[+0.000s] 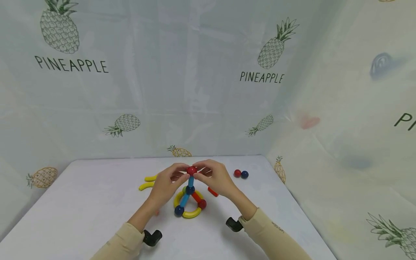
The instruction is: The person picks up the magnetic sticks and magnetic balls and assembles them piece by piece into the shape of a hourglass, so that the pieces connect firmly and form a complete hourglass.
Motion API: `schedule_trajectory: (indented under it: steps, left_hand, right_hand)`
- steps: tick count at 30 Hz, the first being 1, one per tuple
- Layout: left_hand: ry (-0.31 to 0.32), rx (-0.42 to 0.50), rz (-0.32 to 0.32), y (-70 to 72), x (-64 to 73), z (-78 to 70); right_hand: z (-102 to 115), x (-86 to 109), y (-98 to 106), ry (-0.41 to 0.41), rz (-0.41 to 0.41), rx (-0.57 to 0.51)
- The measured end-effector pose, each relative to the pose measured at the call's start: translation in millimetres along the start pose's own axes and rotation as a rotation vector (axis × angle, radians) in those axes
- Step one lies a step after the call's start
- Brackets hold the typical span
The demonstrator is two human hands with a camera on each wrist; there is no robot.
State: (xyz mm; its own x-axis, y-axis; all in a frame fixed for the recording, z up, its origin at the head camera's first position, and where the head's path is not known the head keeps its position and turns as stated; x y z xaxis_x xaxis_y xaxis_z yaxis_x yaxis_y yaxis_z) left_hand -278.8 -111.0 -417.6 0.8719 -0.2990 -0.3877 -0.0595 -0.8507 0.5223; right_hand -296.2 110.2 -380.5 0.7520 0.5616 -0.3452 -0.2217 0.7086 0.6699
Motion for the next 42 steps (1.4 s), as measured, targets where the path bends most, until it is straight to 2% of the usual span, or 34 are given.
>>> schedule_trajectory:
  steps: [9,15,23,33,37,42]
  left_hand:
    - [-0.046,0.016,-0.003,2.3,-1.0,0.2]
    - [-0.070,0.005,0.016,2.8,-0.8,-0.6]
    - [-0.022,0.008,0.019,5.6,1.2,3.2]
    - [0.033,0.052,-0.003,11.9,6.5,9.0]
    - [0.031,0.084,-0.005,13.5,8.6,12.1]
    - [0.046,0.080,-0.017,15.2,11.5,16.5]
  right_hand:
    - [0,1.4,0,-0.005,0.007,0.007]
    - [-15,7.7,3,-0.045,0.025,0.064]
    - [-53,17.9,5,-0.152,0.072,0.132]
    - [-87,26.2,-2,-0.254,0.146,0.184]
    - [-98,29.8,-6,-0.291,0.165,0.193]
    - [-106,32.2,-10,-0.317,0.185,0.214]
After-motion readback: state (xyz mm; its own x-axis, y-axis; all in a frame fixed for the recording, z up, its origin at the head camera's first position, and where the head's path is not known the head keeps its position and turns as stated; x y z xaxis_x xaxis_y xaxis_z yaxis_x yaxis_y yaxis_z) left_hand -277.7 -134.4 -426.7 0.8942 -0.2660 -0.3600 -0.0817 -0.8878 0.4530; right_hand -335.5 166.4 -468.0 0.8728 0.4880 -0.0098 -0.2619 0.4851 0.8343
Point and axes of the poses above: each hand's wrist, its own x-axis away from the middle knuckle, its own y-axis out of the back of the hand, z = x × y, the point moved 1 cm from there along -x, towards the middle knuckle, and after that the axes turned 8 degrees about z, right-handed, at the moved point
